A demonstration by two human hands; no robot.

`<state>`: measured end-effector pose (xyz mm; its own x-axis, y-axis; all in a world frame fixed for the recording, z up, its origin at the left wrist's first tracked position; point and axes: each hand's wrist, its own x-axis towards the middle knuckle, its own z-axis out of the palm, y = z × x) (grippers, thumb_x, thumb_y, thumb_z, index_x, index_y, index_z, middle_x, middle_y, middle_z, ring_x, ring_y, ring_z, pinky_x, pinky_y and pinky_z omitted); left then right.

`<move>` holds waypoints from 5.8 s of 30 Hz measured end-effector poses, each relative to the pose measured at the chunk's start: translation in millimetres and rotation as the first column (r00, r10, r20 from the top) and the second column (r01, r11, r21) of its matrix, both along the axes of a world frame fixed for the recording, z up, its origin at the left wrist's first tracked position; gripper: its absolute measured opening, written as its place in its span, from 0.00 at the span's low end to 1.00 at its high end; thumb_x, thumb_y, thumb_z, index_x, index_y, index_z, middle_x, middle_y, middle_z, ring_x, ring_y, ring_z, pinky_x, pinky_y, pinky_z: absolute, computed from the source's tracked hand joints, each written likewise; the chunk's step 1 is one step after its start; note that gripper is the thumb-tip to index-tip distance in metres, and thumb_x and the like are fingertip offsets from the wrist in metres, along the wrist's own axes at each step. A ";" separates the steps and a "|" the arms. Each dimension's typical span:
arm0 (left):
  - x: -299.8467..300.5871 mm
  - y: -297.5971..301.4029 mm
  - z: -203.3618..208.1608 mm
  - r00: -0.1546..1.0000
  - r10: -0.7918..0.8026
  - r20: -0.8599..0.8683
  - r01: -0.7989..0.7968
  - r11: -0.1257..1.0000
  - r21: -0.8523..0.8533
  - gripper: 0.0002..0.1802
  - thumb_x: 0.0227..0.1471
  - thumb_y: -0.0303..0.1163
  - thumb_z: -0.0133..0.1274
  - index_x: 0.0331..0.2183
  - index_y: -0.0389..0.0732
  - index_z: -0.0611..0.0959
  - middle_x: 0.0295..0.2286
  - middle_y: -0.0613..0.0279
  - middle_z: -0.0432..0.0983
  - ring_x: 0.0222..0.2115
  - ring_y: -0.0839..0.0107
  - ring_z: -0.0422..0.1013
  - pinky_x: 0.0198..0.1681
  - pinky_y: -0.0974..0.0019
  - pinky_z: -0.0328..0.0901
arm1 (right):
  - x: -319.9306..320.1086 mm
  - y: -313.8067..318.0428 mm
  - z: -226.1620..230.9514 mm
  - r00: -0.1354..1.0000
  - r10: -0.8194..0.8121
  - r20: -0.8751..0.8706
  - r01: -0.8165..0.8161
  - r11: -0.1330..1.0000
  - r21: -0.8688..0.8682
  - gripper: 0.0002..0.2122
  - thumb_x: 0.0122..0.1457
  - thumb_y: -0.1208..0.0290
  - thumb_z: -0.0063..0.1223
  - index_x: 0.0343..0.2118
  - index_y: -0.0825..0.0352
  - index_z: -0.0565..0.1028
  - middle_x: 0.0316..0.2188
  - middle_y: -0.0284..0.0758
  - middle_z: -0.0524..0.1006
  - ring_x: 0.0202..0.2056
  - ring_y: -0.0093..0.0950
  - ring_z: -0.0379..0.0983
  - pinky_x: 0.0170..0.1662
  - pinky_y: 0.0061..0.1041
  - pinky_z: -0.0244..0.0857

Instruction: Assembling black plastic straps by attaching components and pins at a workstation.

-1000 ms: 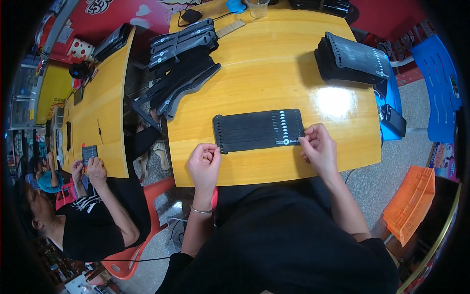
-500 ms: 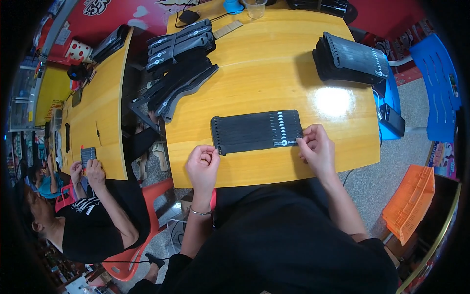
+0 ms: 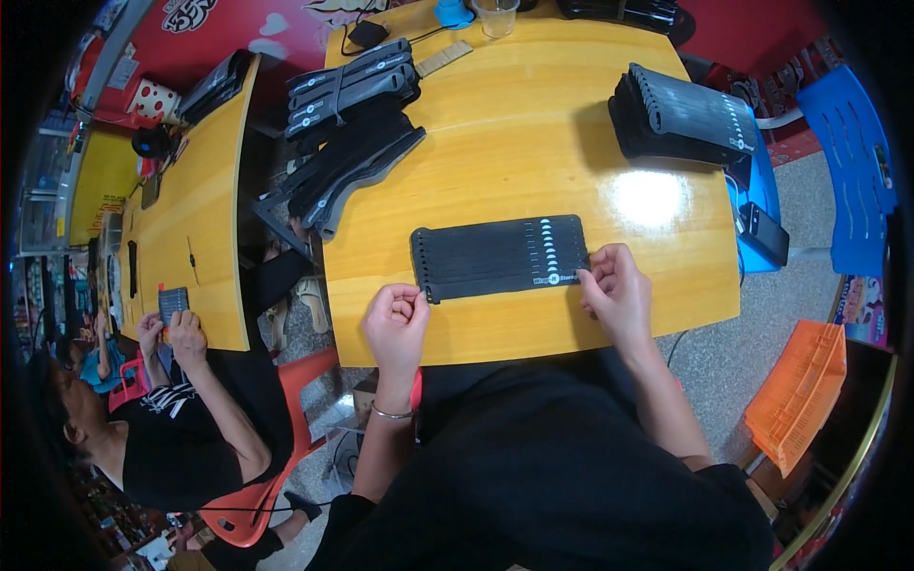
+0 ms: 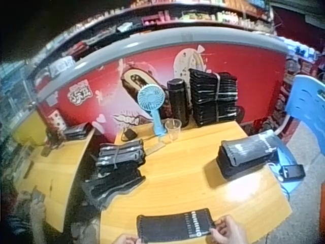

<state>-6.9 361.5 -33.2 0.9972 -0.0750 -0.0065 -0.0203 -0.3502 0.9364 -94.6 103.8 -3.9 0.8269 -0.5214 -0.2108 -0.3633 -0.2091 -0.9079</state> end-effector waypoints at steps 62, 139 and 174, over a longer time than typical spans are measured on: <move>31.0 -67.1 18.4 0.694 -0.677 0.246 0.162 0.479 0.863 0.31 0.55 0.48 0.42 0.55 0.41 0.66 0.58 0.52 0.54 0.59 0.56 0.49 0.60 0.49 0.44 | 62.7 28.0 2.7 0.728 0.612 -0.309 -0.537 0.228 -0.812 0.34 0.55 0.48 0.44 0.60 0.64 0.55 0.61 0.40 0.55 0.64 0.34 0.46 0.63 0.47 0.34; 34.2 -23.4 6.9 0.786 -0.519 0.337 0.237 0.756 0.610 0.31 0.57 0.46 0.40 0.55 0.35 0.64 0.56 0.50 0.59 0.59 0.57 0.52 0.61 0.56 0.43 | 60.7 14.7 76.4 0.959 0.276 0.065 -0.188 0.790 -0.583 0.12 0.54 0.64 0.55 0.30 0.69 0.72 0.21 0.45 0.75 0.26 0.41 0.74 0.29 0.33 0.66; 2.1 -37.9 72.3 0.968 0.012 0.251 0.108 0.882 -0.459 0.13 0.60 0.34 0.43 0.27 0.38 0.71 0.21 0.74 0.62 0.24 0.85 0.56 0.27 0.77 0.55 | 10.7 -8.5 71.2 0.823 0.095 0.560 -0.054 0.995 -0.089 0.11 0.60 0.67 0.47 0.28 0.70 0.74 0.17 0.30 0.72 0.21 0.16 0.66 0.24 0.19 0.58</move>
